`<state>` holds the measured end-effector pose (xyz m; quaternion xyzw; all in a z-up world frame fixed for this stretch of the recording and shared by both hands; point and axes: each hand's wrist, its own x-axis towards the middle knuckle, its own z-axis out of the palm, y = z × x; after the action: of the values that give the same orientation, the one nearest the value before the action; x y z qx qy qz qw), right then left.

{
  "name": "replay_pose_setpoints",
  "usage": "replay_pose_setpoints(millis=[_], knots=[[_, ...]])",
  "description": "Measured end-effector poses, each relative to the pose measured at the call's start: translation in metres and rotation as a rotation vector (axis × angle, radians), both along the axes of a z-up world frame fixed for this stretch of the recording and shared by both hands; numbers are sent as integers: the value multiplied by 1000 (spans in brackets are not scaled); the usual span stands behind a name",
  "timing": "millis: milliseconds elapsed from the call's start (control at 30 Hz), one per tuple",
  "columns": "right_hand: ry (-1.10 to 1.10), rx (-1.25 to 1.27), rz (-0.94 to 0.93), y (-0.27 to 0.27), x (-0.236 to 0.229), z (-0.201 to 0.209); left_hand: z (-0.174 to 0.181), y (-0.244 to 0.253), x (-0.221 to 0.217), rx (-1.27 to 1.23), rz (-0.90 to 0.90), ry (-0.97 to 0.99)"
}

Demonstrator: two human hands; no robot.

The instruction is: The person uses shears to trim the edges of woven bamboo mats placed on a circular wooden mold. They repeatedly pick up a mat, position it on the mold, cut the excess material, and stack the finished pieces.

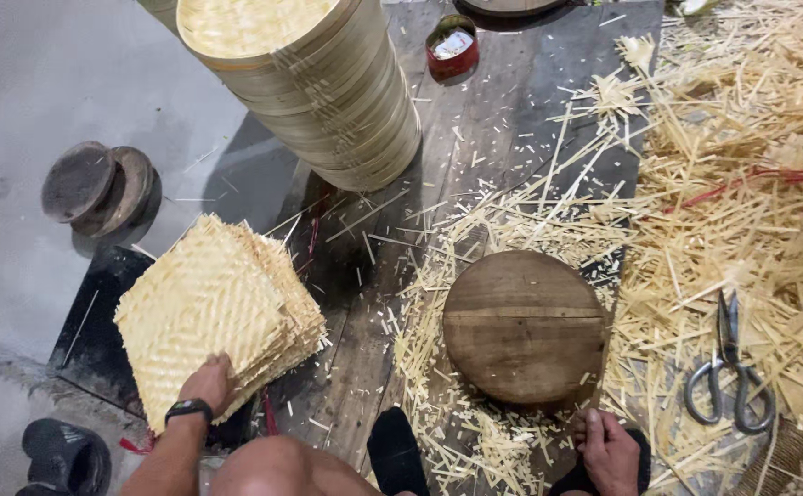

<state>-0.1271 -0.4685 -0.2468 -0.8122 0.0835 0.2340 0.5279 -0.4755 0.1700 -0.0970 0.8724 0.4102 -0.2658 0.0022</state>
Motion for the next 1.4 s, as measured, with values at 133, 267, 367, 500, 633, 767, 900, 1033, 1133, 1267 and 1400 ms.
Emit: replay_pose_setpoints(millis=[133, 267, 367, 500, 633, 767, 900, 1033, 1133, 1267, 1400], knots=[[-39, 90, -1, 0, -2, 2, 21, -9, -12, 95, -76, -155], [-27, 112, -8, 3, -3, 8, 81, -24, 34, 179, -69, -324], [-72, 54, 42, 6, -2, 18, 120, -26, 97, 102, -158, -439], [-85, -55, 73, 11, -3, 29, 178, -56, 195, 261, -376, -280], [-32, -1, -15, 7, 9, 38, 217, -161, 262, 94, -663, -416], [-129, 96, -97, 6, 50, 45, 166, -285, 299, -464, -589, -59], [-11, 160, -44, 17, 92, 58, 62, -345, 301, -325, -1374, -228], [70, 199, -39, 30, 102, 56, 12, -357, 294, -541, -1116, -384], [56, 225, -51, 31, 104, 47, 2, -321, 318, -561, -554, -382], [61, 301, -62, 32, 108, 48, -47, -232, 341, -518, 488, -737], [-107, -17, -23, 48, 105, 94, -112, -197, 325, -1097, 731, -783]])
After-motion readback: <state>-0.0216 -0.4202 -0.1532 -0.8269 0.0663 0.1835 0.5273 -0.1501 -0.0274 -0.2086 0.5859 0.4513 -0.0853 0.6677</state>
